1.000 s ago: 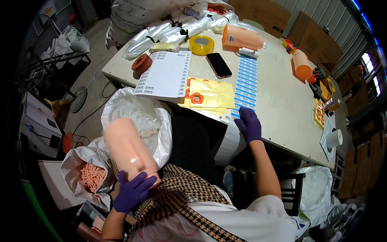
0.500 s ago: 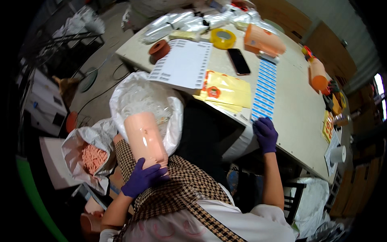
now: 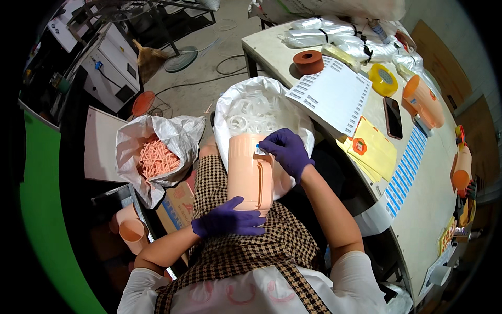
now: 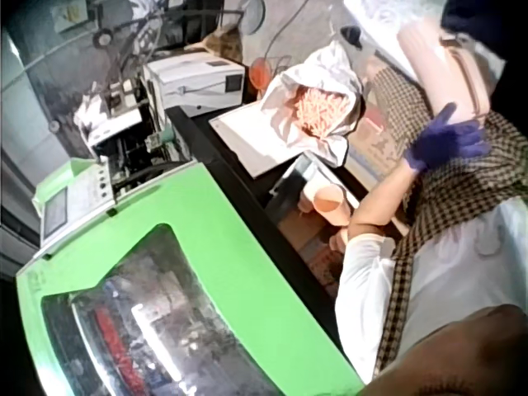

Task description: The recorder assembles thermos bottles by inserting orange caps and white plastic rings into pink thermos bodies and applying orange stickers.

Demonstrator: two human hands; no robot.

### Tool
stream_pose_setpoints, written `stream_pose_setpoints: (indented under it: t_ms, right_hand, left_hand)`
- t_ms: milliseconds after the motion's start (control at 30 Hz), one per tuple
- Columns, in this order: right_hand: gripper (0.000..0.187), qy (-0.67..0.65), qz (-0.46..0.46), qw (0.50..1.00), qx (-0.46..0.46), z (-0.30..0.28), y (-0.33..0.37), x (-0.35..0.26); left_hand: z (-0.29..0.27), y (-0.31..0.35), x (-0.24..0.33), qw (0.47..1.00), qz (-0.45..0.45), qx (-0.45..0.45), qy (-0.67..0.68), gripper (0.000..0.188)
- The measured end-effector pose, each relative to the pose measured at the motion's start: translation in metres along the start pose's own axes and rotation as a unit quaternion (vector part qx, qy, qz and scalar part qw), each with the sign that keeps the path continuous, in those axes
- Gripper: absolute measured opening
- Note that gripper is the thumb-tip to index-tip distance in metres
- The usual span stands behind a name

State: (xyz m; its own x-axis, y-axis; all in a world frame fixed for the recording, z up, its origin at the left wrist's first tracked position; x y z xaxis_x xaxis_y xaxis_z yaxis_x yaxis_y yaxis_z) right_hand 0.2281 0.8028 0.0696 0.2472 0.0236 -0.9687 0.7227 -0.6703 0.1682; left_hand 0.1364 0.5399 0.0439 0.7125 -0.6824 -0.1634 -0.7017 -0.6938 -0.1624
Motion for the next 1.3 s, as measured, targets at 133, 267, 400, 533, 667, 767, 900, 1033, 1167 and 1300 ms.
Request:
stream_pose_setpoints:
  t_ms: [133,267,400,533,667,767,900,1033,1167,1300]
  right_hand:
    - [0.020,0.009,0.088,0.995,-0.048,-0.004,-0.012,-0.011]
    - [0.024,0.028,0.078,0.996,-0.034,0.000,-0.010,-0.016]
    - [0.048,0.083,-0.026,0.989,0.123,0.011,-0.008,0.011]
    - [0.043,-0.041,-0.098,0.979,0.172,-0.010,0.019,0.011]
    - [0.019,0.159,-0.266,0.893,0.326,-0.107,0.084,-0.014]
    - [0.030,0.309,-0.223,0.822,0.423,-0.192,0.099,0.009]
    - [0.035,0.373,-0.078,0.846,0.372,-0.239,0.081,0.059]
    - [0.030,0.326,0.025,0.861,0.390,-0.235,0.069,0.043]
    - [0.028,0.296,0.014,0.869,0.395,-0.231,0.070,0.039]
    - [0.023,0.212,0.023,0.890,0.403,-0.233,0.075,0.050]
  left_hand:
    - [-0.012,0.001,0.004,0.996,-0.038,0.014,0.076,0.048]
    - [-0.022,-0.003,0.001,0.998,-0.021,0.028,0.061,0.048]
    - [-0.029,-0.009,0.002,0.988,-0.051,0.060,0.131,0.047]
    - [-0.045,0.010,-0.018,0.921,-0.216,0.129,0.298,0.053]
    - [-0.195,-0.002,-0.055,0.847,-0.345,0.266,0.304,0.065]
    - [-0.194,-0.005,-0.087,0.586,-0.461,0.528,0.408,0.068]
    - [-0.123,-0.018,-0.098,0.415,-0.347,0.582,0.608,0.077]
    - [-0.054,-0.023,-0.100,0.371,-0.193,0.492,0.763,0.090]
    - [-0.047,-0.019,-0.112,0.523,-0.348,0.455,0.631,0.080]
    - [-0.080,-0.019,-0.115,0.574,-0.414,0.312,0.634,0.060]
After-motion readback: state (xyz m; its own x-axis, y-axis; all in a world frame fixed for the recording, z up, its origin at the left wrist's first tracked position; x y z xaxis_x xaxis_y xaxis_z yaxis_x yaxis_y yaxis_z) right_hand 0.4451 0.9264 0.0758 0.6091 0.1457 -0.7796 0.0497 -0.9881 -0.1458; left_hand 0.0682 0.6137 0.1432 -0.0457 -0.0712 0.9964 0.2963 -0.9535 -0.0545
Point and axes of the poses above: each hand's wrist, its own y-axis away from the middle knuckle, its own z-axis out of the palm, x = y × z, the point moved 1 cm from there along -y, towards the middle knuckle, and after that the axes turned 6 degrees about z, right-handed, at the moved point
